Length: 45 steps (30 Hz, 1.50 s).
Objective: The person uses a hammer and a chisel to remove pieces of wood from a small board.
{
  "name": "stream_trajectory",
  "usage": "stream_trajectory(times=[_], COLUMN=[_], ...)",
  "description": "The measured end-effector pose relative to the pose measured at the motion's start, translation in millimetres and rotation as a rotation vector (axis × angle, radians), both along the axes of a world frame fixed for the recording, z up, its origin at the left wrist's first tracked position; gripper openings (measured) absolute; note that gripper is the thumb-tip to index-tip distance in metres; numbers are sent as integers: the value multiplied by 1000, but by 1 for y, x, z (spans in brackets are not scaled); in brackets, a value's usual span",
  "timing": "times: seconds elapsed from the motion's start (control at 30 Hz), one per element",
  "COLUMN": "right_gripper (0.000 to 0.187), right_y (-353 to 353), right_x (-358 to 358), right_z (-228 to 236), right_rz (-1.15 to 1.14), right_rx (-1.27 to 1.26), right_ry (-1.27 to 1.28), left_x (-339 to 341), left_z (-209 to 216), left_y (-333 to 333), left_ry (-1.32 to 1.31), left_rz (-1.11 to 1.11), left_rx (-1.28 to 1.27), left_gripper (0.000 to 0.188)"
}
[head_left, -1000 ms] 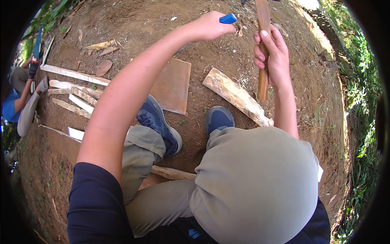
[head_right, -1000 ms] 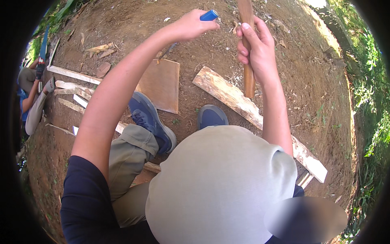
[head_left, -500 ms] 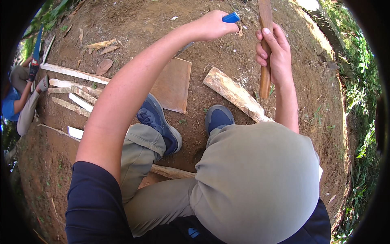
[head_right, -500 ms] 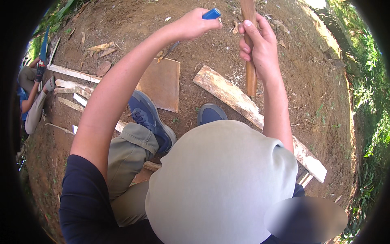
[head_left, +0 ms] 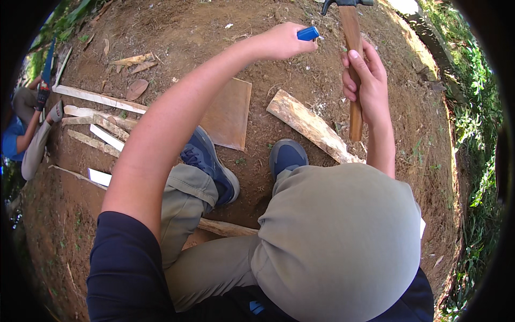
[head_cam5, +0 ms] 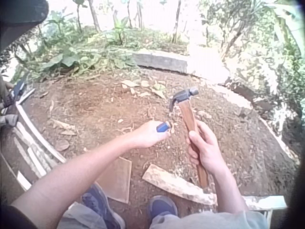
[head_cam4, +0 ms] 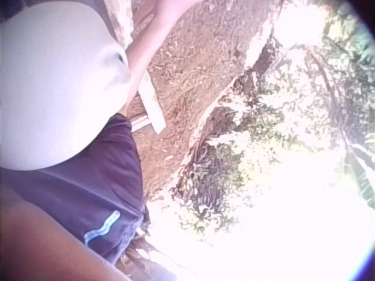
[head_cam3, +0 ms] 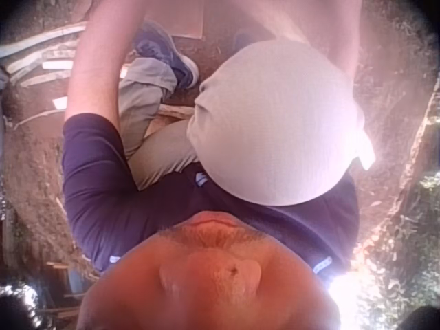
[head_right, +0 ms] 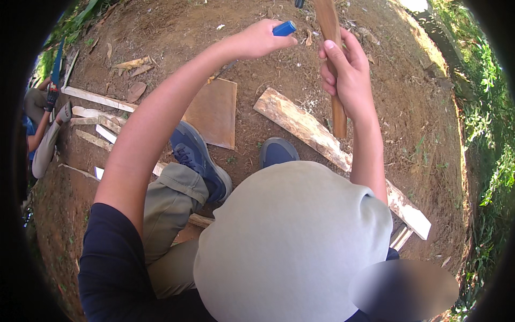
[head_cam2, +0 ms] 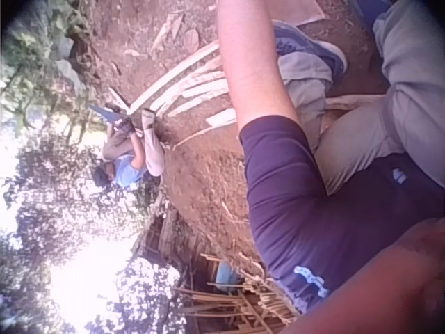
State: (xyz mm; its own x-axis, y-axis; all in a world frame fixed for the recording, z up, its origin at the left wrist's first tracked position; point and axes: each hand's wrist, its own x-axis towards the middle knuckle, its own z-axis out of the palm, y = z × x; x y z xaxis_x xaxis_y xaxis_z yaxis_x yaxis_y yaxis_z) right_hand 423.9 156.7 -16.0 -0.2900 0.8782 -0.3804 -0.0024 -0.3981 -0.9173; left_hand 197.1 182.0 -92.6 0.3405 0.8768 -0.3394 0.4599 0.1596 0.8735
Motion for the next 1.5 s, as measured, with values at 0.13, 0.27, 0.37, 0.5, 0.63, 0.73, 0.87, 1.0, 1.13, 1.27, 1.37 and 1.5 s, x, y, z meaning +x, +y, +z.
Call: stream_trajectory(times=[0.13,0.27,0.37,0.5,0.63,0.73,0.87,1.0,1.13,1.27,1.37,1.5], right_gripper=[40,50,53,57,63,65,69,71,70,74,74,74], right_y=[-13,-33,-49,-75,-79,-82,-85,-81,-88,-91,-99,-111], right_x=[11,38,43,23,16,9,13,10,8,-2,-1,17], right_z=[5,-17,-18,-31,-47,-32,-43,-37,-55,-43,-45,-87], right_rz=[-10,2,-250,-233,-85,-235,-135,-263,-7,-288,-233,-154], right_rx=[25,90,223,163,328,2,67,28,364,78,-75,206], right_ry=[-223,-444,-527,-537,-540,-439,-500,-417,-550,-363,-350,-316], left_x=[12,11,16,25,22,29,22,28,23,24,23,27], left_z=[-6,1,4,13,19,17,20,17,17,11,12,16], left_y=[-6,-13,-9,-13,-22,-23,-26,-29,-33,-38,-45,-52], left_ry=[40,55,116,239,338,355,341,362,358,355,330,310], left_rz=[-17,55,58,73,57,41,33,54,71,41,-2,-72], left_rx=[-32,-46,-72,-106,-94,-81,-200,-84,-103,-79,-85,-74], left_gripper=[35,33,31,29,25,25,28,21,24,26,26,24])
